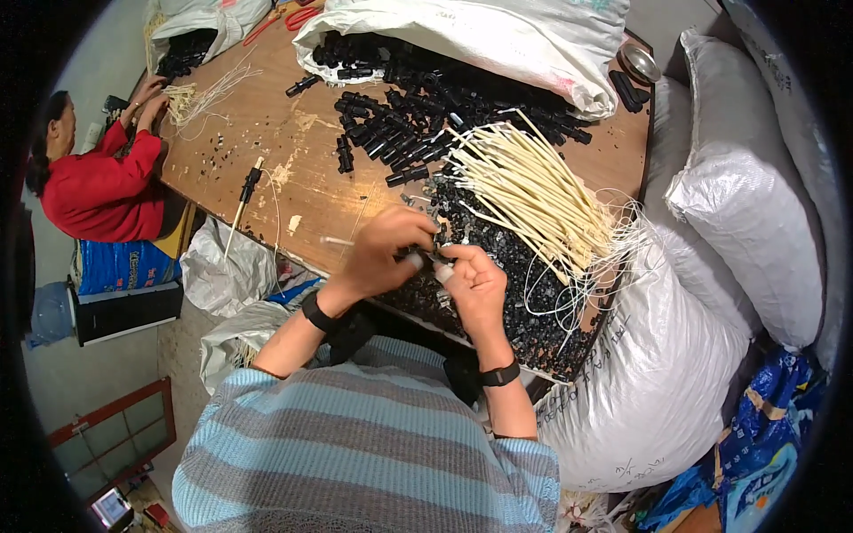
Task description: The person assembles components by hand, picking up a white stick and a black connector, fitting them together, and threading a white cord through the assembly. The person repeats this process for each set of items, placing the completed assemblies onto the wooden table.
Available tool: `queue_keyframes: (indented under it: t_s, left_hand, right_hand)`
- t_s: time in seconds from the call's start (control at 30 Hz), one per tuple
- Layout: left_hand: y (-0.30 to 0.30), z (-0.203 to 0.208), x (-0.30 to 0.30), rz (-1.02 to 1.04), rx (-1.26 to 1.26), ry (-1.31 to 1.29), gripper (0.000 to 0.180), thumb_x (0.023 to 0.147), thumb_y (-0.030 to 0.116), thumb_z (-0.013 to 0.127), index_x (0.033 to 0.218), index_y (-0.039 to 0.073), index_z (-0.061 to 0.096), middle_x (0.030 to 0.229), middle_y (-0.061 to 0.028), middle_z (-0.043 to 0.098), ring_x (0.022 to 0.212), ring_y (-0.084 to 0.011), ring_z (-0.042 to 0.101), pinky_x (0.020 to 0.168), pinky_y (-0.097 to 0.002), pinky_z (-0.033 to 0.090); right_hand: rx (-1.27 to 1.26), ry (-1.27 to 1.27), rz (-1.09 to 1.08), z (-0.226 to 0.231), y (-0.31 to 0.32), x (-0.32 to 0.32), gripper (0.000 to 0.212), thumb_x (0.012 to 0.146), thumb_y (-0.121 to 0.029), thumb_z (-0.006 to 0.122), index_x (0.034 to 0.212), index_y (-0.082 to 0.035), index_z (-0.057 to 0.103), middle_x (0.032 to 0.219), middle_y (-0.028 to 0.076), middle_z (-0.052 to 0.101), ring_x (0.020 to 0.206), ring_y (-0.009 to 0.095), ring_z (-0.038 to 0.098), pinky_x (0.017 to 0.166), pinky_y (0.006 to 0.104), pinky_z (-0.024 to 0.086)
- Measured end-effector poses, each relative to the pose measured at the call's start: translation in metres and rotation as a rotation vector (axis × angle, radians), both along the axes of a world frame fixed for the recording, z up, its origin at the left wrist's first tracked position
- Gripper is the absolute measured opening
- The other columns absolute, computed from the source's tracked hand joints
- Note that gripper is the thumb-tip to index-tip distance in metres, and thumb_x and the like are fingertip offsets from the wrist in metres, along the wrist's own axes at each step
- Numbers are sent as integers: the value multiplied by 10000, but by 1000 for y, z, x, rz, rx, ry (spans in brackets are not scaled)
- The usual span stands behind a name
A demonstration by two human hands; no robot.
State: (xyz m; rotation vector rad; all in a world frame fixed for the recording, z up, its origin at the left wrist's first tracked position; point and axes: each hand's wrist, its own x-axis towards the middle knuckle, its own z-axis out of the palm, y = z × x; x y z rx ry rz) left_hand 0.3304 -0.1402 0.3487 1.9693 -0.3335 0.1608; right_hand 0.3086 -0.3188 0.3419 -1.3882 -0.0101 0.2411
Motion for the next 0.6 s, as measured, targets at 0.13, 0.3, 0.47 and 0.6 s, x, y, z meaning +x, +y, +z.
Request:
queue_keyframes:
  t_s: [0.13,0.3,0.47,0.6]
  left_hand:
    - [5,-4,-7,-308,324,80,441,681,26,658,1118,75,633,1004,-121,660,909,-301,636,793,-367,500]
    - [10,-1,-1,-209,231,48,387,671,45,673,1057,77,665,906,-117,683,825,-302,653,732,-366,517]
    - [10,1,-7,-128,433,-80,346,636,36,660,975,101,678,826,-79,671,772,-278,656,651,-367,510]
    - [6,9,-14,-148,585,-182,182,679,92,642,860,97,624,715,-72,585,711,-268,638,596,-389,504]
  right_hand:
    - [506,249,28,11,-13,0,158,872,-25,635,1023,20,633,698,-63,544,513,-6,370,468,167,246]
    - [-227,-54,22,16,-14,-1,278,845,-14,615,1116,-17,678,596,-46,486,506,16,351,459,201,278]
    - [-830,-574,125,17,-5,3,153,821,-37,670,972,-51,689,556,18,450,521,43,403,479,232,330]
    - [-513,9,131,19,5,10,122,782,-21,730,815,-36,614,562,-85,339,530,24,287,493,206,259]
